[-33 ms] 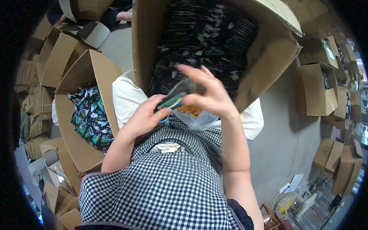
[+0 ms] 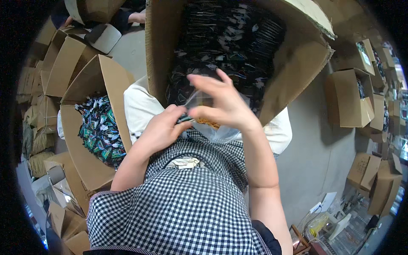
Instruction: Sorting and packing small electronic circuit boards into larger boxes.
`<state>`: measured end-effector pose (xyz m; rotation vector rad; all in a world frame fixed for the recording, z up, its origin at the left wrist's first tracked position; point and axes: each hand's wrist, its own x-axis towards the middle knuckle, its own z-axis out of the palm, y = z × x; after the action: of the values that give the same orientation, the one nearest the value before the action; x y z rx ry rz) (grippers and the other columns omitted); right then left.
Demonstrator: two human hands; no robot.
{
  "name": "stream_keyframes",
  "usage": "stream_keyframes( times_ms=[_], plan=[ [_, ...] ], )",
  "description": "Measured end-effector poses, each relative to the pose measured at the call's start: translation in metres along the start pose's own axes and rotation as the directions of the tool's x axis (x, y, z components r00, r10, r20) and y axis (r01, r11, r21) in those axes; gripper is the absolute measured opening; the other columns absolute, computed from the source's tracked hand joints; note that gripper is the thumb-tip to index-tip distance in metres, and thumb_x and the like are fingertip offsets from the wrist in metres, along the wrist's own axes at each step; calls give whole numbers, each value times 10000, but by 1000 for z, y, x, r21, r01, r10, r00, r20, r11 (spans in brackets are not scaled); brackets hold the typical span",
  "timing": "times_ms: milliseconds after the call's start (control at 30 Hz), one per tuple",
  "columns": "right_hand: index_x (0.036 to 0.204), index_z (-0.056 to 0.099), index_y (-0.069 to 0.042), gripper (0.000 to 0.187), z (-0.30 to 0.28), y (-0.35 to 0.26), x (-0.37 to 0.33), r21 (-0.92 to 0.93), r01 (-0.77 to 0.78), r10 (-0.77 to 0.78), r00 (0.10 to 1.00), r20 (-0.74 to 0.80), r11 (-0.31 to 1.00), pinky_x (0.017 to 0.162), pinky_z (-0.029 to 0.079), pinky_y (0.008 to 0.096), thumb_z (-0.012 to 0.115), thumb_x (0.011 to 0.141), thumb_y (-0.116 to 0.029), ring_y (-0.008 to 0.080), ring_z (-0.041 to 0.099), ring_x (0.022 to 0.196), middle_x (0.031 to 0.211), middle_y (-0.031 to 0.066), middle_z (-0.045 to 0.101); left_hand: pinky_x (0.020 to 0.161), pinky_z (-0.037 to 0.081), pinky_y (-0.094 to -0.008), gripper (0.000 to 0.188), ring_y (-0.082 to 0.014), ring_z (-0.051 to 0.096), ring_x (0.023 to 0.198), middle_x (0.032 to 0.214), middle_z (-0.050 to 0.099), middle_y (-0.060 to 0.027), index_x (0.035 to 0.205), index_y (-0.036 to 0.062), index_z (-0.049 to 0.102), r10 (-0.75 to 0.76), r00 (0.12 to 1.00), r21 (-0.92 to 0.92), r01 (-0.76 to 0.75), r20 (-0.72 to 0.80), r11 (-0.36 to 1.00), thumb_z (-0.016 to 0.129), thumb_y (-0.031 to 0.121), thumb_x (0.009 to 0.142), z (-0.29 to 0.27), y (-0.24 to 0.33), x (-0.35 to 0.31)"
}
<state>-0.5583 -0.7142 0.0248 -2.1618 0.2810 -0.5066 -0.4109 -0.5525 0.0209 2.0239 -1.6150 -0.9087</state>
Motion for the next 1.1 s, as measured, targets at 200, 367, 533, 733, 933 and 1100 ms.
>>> stream_keyframes(
  times_ms=[200,367,533,733,933,1100],
  plan=[
    [1273,512,-3,707,13,57,7,699,-518,377,851,365,493,992,422,399,744,747,-415,279,587,1094,1192,157,600,689,508,-325,371,-235,616,755,945,563,-92,1165,96,517,446,893,-210,-449,-67,868,646,217,838,-6,6,-12],
    [1345,441,-28,829,23,13,-25,619,-77,159,984,-78,782,1086,285,452,729,710,-475,301,391,1305,1378,178,441,482,382,-191,374,-69,500,596,812,554,-4,1114,71,486,-191,981,-999,17,24,-41,569,375,913,7,-25,-39],
    [1247,518,-21,679,-2,-22,7,-32,122,-95,889,447,992,1050,314,439,762,702,-343,307,549,1142,1209,161,590,658,461,-234,380,-98,540,780,932,571,-19,1191,17,493,-19,981,-715,153,192,682,611,234,903,0,-23,-29],
    [1196,593,-72,404,-30,77,-6,486,-346,559,721,-410,802,768,533,363,681,812,-162,266,669,858,994,106,681,594,469,-265,504,-114,551,797,949,566,-71,1264,15,425,-723,688,-756,441,-60,483,638,250,872,-55,-80,-65],
    [1292,529,-143,443,-63,189,-2,-615,-745,695,585,-418,258,937,445,415,556,850,-125,320,557,1121,1226,138,576,919,382,-340,653,-189,468,1099,1271,452,-144,1379,5,291,-802,209,-698,402,-559,592,589,341,905,-73,-214,-158],
    [1443,274,-240,779,-65,249,3,-939,-330,682,710,-177,100,992,396,383,622,764,-86,278,471,1222,1365,121,445,1049,293,-335,522,-215,412,1223,1348,424,-130,1356,9,379,-726,471,-633,371,-501,679,564,247,930,-56,-202,-132]
  ],
)
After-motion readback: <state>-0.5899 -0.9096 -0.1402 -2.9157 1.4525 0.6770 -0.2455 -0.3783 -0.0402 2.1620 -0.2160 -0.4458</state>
